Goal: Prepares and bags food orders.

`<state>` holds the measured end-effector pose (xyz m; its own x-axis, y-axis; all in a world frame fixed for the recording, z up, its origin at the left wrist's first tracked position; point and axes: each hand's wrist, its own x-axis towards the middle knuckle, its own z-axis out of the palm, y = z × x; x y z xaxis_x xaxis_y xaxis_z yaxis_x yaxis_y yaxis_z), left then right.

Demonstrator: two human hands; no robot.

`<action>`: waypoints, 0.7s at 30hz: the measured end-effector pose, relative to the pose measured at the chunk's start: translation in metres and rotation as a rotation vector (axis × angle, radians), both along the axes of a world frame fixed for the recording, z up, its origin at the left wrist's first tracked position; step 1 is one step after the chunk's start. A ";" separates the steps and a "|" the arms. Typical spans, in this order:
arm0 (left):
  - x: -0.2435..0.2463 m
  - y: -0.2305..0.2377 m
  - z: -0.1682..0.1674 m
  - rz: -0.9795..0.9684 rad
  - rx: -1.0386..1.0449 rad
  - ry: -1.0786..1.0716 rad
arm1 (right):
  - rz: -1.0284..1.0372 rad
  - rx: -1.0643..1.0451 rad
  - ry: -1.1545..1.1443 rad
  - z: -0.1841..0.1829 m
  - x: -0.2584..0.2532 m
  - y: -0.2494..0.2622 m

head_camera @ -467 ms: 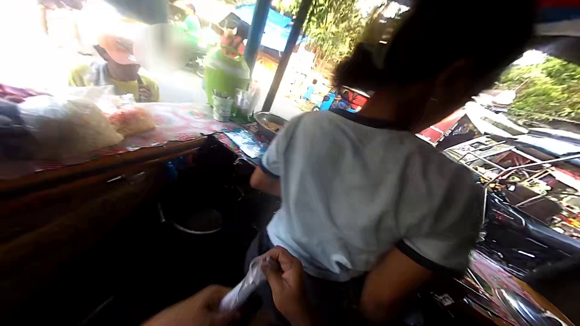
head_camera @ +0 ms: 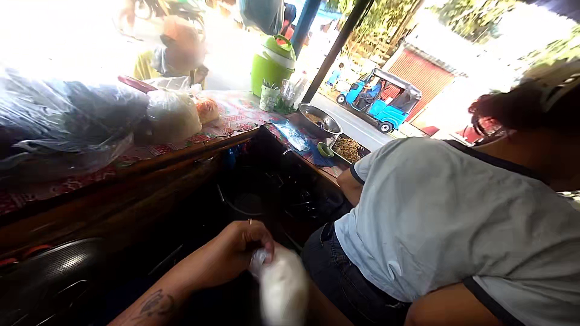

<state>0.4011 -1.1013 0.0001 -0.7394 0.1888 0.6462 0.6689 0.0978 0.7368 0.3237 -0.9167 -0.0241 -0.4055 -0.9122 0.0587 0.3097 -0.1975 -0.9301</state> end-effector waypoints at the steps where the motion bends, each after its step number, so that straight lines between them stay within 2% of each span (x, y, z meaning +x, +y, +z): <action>1: 0.006 -0.006 -0.005 -0.020 -0.044 -0.091 | 0.060 0.048 0.016 -0.004 -0.020 -0.006; 2: 0.011 -0.012 -0.010 -0.018 -0.097 -0.185 | 0.055 0.101 0.074 0.000 -0.029 -0.010; 4: 0.021 -0.021 -0.019 0.096 -0.183 -0.346 | -0.081 0.243 0.298 0.019 -0.021 -0.019; 6: 0.025 -0.018 -0.030 0.309 -0.108 -0.501 | -0.249 0.276 0.528 0.022 -0.003 -0.027; 7: 0.022 -0.010 -0.037 0.410 0.021 -0.571 | -0.343 0.248 0.634 0.016 0.003 -0.032; 9: 0.011 0.014 -0.055 0.556 0.425 -0.633 | -0.495 0.135 0.833 -0.004 0.005 -0.043; 11: -0.002 0.036 -0.064 0.597 0.780 -0.624 | -0.521 0.082 0.981 -0.019 0.003 -0.050; 13: -0.013 0.050 -0.067 0.609 0.956 -0.626 | -0.505 0.089 1.100 -0.028 -0.001 -0.050; 17: -0.045 0.069 -0.075 0.629 0.992 -0.671 | -0.659 0.061 1.182 -0.043 -0.034 -0.040; 21: -0.092 0.081 -0.077 0.644 0.896 -0.678 | -0.747 0.089 1.027 -0.045 -0.083 -0.018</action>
